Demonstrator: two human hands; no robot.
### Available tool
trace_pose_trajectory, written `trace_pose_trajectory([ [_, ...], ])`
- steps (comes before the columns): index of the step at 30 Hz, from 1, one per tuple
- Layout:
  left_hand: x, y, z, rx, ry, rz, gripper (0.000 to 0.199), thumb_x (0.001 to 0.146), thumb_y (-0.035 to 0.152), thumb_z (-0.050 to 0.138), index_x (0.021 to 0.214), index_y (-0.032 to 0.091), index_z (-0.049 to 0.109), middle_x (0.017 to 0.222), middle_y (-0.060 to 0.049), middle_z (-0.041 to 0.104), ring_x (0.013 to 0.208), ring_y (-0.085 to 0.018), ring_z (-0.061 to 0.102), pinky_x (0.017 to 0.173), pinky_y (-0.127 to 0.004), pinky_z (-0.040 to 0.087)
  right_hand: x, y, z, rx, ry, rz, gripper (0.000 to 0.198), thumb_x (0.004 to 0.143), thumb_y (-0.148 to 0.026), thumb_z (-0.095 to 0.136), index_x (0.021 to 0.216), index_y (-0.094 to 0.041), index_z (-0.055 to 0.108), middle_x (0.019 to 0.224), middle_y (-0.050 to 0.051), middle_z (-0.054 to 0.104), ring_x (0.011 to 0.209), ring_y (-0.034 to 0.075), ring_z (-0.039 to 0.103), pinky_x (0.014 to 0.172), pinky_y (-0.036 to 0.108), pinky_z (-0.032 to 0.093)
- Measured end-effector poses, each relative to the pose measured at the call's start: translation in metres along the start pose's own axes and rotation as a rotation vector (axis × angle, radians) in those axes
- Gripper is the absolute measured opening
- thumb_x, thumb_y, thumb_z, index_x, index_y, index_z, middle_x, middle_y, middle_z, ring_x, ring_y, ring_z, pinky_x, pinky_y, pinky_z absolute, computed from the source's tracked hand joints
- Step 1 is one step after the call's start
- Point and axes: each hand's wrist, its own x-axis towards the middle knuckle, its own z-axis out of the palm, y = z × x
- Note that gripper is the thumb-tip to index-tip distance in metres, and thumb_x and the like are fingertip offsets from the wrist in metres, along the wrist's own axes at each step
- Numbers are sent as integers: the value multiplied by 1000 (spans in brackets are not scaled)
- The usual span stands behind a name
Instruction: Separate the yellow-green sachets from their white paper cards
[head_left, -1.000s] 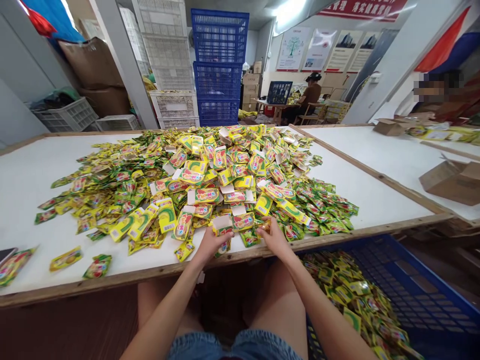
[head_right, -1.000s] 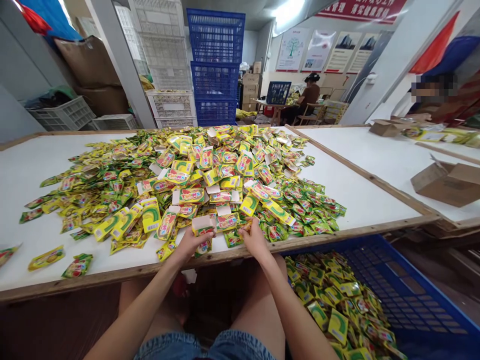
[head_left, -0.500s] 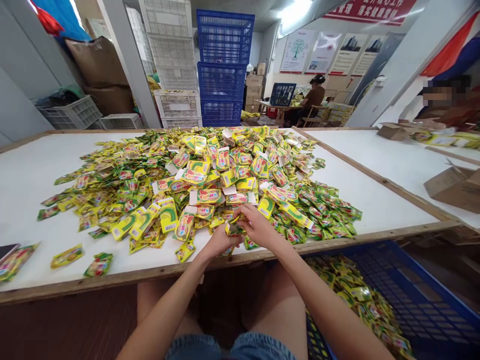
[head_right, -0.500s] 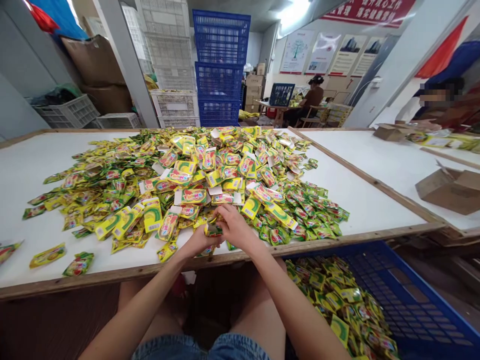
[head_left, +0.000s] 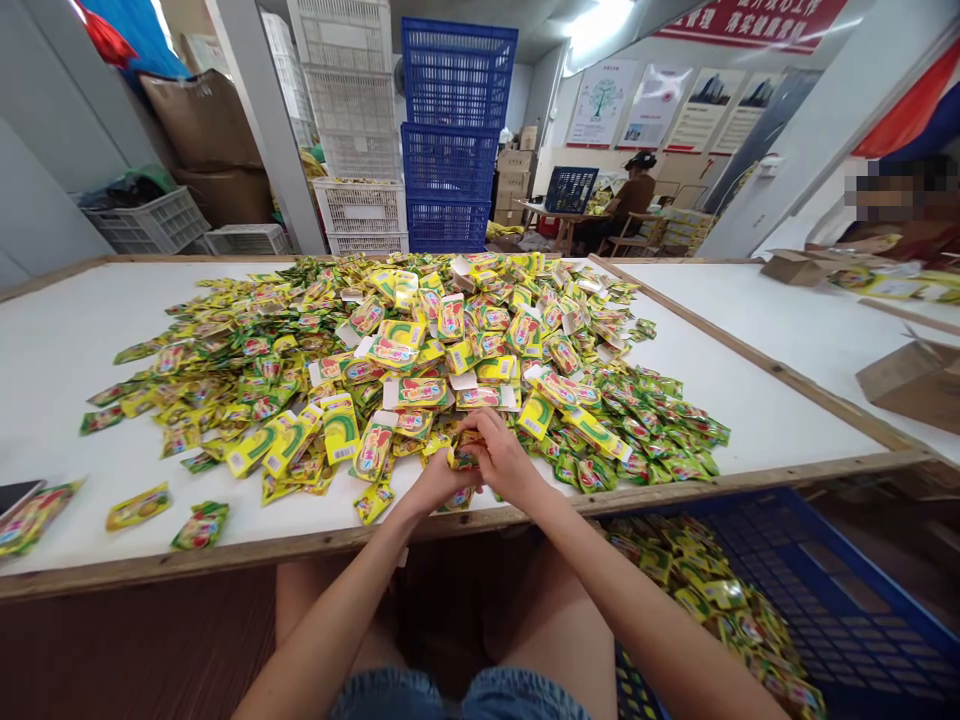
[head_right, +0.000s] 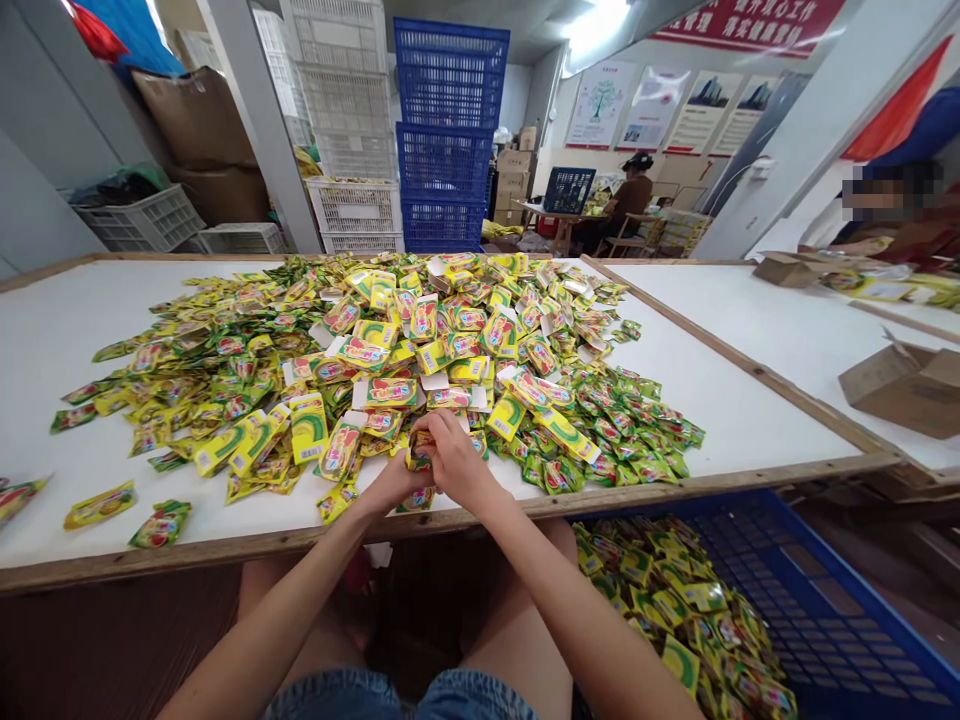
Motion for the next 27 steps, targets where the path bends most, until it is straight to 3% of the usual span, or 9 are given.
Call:
trace_pose_trajectory([
  [6, -3, 6, -2, -83, -31, -9, 22, 59, 27, 72, 69, 11, 60, 57, -1, 61, 52, -11, 54, 54, -23, 45, 1, 3, -1, 11, 19, -19, 30, 74, -1, 43, 97, -20, 50, 95, 6, 50, 93, 20, 47, 83, 34, 42],
  [13, -3, 8, -6, -15, -90, 17, 18, 62, 27, 69, 64, 12, 59, 57, -1, 61, 52, -11, 54, 54, -23, 44, 1, 2, -5, -27, -21, -67, 29, 77, -2, 42, 96, -20, 51, 98, 7, 50, 97, 19, 47, 84, 34, 42],
  [18, 1, -4, -5, 7, 18, 91, 8, 60, 16, 64, 63, 12, 57, 56, 1, 58, 54, -11, 53, 55, -22, 44, -5, 0, -2, -228, -64, -20, 20, 80, -11, 50, 98, -19, 53, 95, 8, 54, 94, 22, 47, 82, 37, 40],
  [22, 1, -10, -3, -1, 19, 151, 3, 62, 13, 60, 64, 13, 59, 59, 1, 59, 63, -13, 55, 64, -24, 46, -9, -3, 4, -378, 72, 93, 18, 78, -24, 59, 95, -18, 55, 97, 9, 52, 94, 25, 45, 83, 40, 38],
  [27, -2, -14, -2, -17, 95, 158, 21, 60, 14, 60, 81, 13, 63, 76, -2, 65, 74, -16, 58, 72, -27, 47, -18, -4, 18, -403, 103, 153, 8, 77, -26, 60, 81, -19, 61, 105, 10, 52, 101, 26, 41, 85, 42, 35],
])
